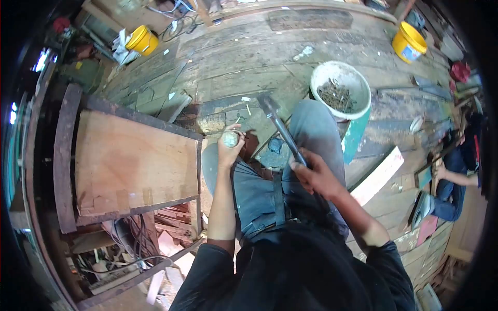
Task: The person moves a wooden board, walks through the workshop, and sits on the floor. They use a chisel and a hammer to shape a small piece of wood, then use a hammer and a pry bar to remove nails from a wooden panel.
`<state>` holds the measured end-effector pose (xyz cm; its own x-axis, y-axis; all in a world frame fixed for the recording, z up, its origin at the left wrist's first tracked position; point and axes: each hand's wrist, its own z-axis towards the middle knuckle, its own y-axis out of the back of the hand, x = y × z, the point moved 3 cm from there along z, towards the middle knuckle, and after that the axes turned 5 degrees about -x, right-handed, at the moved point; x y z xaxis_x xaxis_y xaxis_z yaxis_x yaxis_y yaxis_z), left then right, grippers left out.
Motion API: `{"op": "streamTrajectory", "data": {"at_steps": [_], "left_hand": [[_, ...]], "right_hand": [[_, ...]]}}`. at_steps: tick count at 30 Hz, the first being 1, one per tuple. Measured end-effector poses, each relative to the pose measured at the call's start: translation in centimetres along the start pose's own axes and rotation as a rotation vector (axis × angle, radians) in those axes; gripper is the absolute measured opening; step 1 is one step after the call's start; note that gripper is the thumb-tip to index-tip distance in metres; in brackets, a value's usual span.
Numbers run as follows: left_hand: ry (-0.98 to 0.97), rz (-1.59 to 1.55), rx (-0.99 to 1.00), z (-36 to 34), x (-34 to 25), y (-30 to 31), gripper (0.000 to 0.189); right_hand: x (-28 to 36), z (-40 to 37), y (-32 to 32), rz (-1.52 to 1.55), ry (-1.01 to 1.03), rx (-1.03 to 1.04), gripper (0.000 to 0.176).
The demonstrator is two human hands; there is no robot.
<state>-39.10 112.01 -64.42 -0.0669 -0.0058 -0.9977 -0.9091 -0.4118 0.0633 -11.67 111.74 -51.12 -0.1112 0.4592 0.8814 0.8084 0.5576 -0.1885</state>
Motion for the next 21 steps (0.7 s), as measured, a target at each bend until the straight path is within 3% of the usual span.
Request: {"op": "streamTrajectory", "data": {"at_steps": [2,4,6,8,10,12,13,14,16,18,19,20,21], "left_hand": [[-0.021,-0.064,-0.057,-0.1,0.2,-0.2,0.035],[-0.103,0.066,-0.035,-0.1,0.5,-0.2,0.038],[-0.043,-0.005,-0.114,-0.2,0.0,0.1,0.035],[-0.050,-0.045,-0.049,-0.1,0.7,0.3,0.040],[-0.023,-0.117,-0.084,-0.3,0.6,0.4,0.043],[-0.132,-0.056,-0.065,-0.4,0.8,0.8,0.045],[-0.155,-0.034,-0.096,-0.3,0.9,0.9,0.046],[-0.156,-0.043,-0.115,-0.5,0.9,1.0,0.046],[-0.095,-0.043,-0.096,-0.6,0.6,1.1,0.047],[-0.142,-0.057,-0.138,-0.6,1.2,1.3,0.048],[-0.106,-0.095,-0.115,-0.6,1.4,1.4,0.049],[-0.072,-0.131,-0.089,-0.6,1.4,1.5,0.050],[-0.083,-0.135,-0.100,-0.6,1.2,1.7,0.050]], "right_hand": [[-0.6,-0.3,-1.0,-0.206,0.059,-0.018,0.019],[-2.4,-0.2,-1.6,-0.049,-0.153,0.005,0.024],[-2.6,0.1,-1.9,-0.092,-0.170,0.039,0.027],[-1.4,0.4,-2.3,-0.122,-0.187,0.058,0.030],[2.8,-0.5,-3.1,-0.006,0.118,0.107,0.036],[6.8,-1.4,-3.6,0.145,0.505,0.195,0.038],[8.8,-2.1,-3.9,0.399,0.575,0.272,0.040],[12.3,-2.3,-4.6,0.317,0.679,0.519,0.038],[13.5,-3.7,-5.8,0.497,0.807,0.474,0.033],[12.3,-3.2,-6.4,0.440,0.750,0.622,0.036],[11.4,-2.7,-6.8,0.341,0.582,0.625,0.036],[7.7,-2.1,-6.4,0.373,0.413,0.420,0.037],[5.9,-1.3,-6.6,0.123,0.313,0.191,0.036]]}}
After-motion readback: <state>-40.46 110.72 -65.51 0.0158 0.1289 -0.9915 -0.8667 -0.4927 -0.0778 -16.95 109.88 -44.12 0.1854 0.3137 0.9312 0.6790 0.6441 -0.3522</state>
